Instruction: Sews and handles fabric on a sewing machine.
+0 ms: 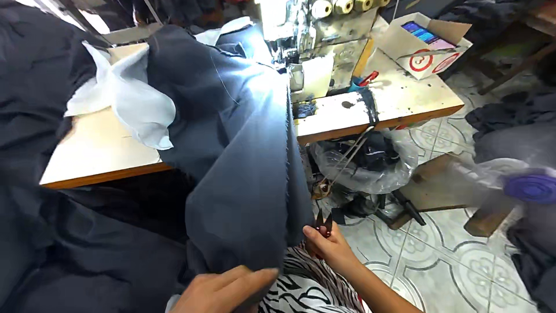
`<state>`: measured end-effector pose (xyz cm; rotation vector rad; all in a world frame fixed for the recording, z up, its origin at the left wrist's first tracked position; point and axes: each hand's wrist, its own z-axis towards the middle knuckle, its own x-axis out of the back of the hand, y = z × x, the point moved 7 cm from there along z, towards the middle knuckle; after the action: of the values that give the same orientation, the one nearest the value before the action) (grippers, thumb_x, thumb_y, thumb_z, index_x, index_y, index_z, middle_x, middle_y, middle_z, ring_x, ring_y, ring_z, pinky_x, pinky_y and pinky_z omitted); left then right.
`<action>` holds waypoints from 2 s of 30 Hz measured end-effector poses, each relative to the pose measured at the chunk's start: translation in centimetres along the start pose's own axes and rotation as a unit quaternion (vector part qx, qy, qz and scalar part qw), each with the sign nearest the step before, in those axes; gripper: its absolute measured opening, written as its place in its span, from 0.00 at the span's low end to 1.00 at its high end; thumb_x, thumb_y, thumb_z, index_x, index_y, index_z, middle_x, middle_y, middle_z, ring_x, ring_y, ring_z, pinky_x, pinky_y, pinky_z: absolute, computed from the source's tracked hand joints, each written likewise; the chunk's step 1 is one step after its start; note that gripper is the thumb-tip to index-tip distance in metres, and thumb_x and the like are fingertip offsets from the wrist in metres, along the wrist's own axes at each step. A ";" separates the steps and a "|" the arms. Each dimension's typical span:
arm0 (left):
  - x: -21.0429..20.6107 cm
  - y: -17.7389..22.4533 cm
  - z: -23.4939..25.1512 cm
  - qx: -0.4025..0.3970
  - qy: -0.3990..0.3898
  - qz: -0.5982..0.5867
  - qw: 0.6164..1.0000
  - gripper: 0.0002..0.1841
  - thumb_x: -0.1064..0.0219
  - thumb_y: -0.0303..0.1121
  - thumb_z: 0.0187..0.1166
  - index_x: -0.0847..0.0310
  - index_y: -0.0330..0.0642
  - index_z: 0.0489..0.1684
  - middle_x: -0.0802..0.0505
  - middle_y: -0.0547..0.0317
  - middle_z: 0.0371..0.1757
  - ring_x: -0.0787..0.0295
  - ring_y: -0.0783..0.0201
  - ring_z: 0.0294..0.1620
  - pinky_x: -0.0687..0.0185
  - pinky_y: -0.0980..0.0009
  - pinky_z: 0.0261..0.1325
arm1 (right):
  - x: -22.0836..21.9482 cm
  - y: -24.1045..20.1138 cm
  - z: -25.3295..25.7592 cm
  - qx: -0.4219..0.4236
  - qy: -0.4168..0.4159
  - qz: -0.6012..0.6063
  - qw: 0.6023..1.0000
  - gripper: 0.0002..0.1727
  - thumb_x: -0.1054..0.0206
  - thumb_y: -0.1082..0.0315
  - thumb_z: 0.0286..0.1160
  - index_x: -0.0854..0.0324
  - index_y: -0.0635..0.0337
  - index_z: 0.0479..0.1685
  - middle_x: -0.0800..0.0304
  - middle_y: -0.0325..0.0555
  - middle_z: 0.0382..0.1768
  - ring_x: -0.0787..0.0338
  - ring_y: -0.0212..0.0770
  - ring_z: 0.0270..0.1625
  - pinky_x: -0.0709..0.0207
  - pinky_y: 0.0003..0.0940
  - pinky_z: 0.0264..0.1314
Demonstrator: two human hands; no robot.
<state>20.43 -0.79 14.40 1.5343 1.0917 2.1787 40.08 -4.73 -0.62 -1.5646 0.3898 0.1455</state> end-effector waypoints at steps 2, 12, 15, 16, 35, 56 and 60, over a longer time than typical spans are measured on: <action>-4.1 -2.0 0.8 0.008 -0.054 0.048 0.997 0.25 0.31 0.27 0.72 0.16 0.43 0.71 0.06 0.50 0.42 0.09 0.58 0.30 0.15 0.60 0.26 | 0.0 0.1 -0.4 0.001 0.013 -0.011 1.000 0.08 0.42 0.61 0.86 0.23 0.44 0.36 0.27 0.17 0.15 0.27 0.16 0.16 0.28 0.17 0.22; -9.8 -4.5 4.0 -0.007 -0.139 -0.008 0.990 0.34 0.28 0.24 0.62 0.23 0.37 0.77 0.08 0.46 0.45 0.07 0.53 0.35 0.11 0.56 0.32 | 0.6 -2.1 -0.7 0.124 0.027 -0.197 0.972 0.14 0.39 0.64 0.85 0.17 0.64 0.36 0.16 0.32 0.23 0.19 0.15 0.24 0.22 0.13 0.29; -10.0 -5.0 4.9 -0.002 -0.207 -0.071 0.976 0.33 0.28 0.22 0.65 0.26 0.32 0.78 0.08 0.38 0.53 0.06 0.45 0.48 0.10 0.49 0.49 | 1.1 -1.8 -0.6 0.134 0.033 -0.198 0.971 0.11 0.38 0.67 0.83 0.16 0.65 0.37 0.14 0.34 0.23 0.18 0.16 0.25 0.22 0.13 0.30; -9.8 -5.2 5.4 -0.001 -0.242 -0.094 0.966 0.33 0.28 0.23 0.67 0.27 0.31 0.78 0.08 0.35 0.56 0.07 0.43 0.53 0.12 0.46 0.55 | 1.2 -1.6 -0.5 0.133 0.032 -0.196 0.971 0.11 0.38 0.67 0.83 0.16 0.66 0.37 0.14 0.35 0.23 0.18 0.16 0.25 0.21 0.13 0.30; 15.1 -17.0 31.7 0.286 -0.117 0.420 0.853 0.54 0.41 0.79 0.68 0.52 0.63 0.97 0.38 0.45 0.93 0.30 0.33 0.83 0.33 0.31 0.73 | 4.9 -2.1 12.7 -0.007 0.025 0.029 0.999 0.09 0.37 0.69 0.77 0.21 0.42 0.31 0.22 0.20 0.14 0.26 0.17 0.13 0.29 0.15 0.17; 15.8 -13.2 32.3 0.044 0.245 0.354 0.902 0.24 0.31 0.43 0.82 0.20 0.33 0.66 0.14 0.31 0.67 0.19 0.29 0.68 0.29 0.28 0.68 | 2.8 -10.5 24.4 0.023 0.149 -0.019 0.988 0.12 0.38 0.69 0.86 0.26 0.60 0.30 0.31 0.31 0.15 0.31 0.24 0.11 0.28 0.20 0.15; 7.6 -12.2 24.3 -0.048 0.177 0.327 0.927 0.32 0.44 0.61 0.80 0.09 0.39 0.47 0.05 0.47 0.43 0.08 0.45 0.46 0.18 0.39 0.50 | 1.9 -7.1 19.5 0.042 0.099 0.021 0.994 0.08 0.39 0.67 0.86 0.25 0.59 0.36 0.31 0.31 0.14 0.29 0.26 0.12 0.27 0.24 0.17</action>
<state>36.51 22.36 15.00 1.6681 0.5744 2.9918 47.10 14.11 4.70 -1.4930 0.5784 0.0050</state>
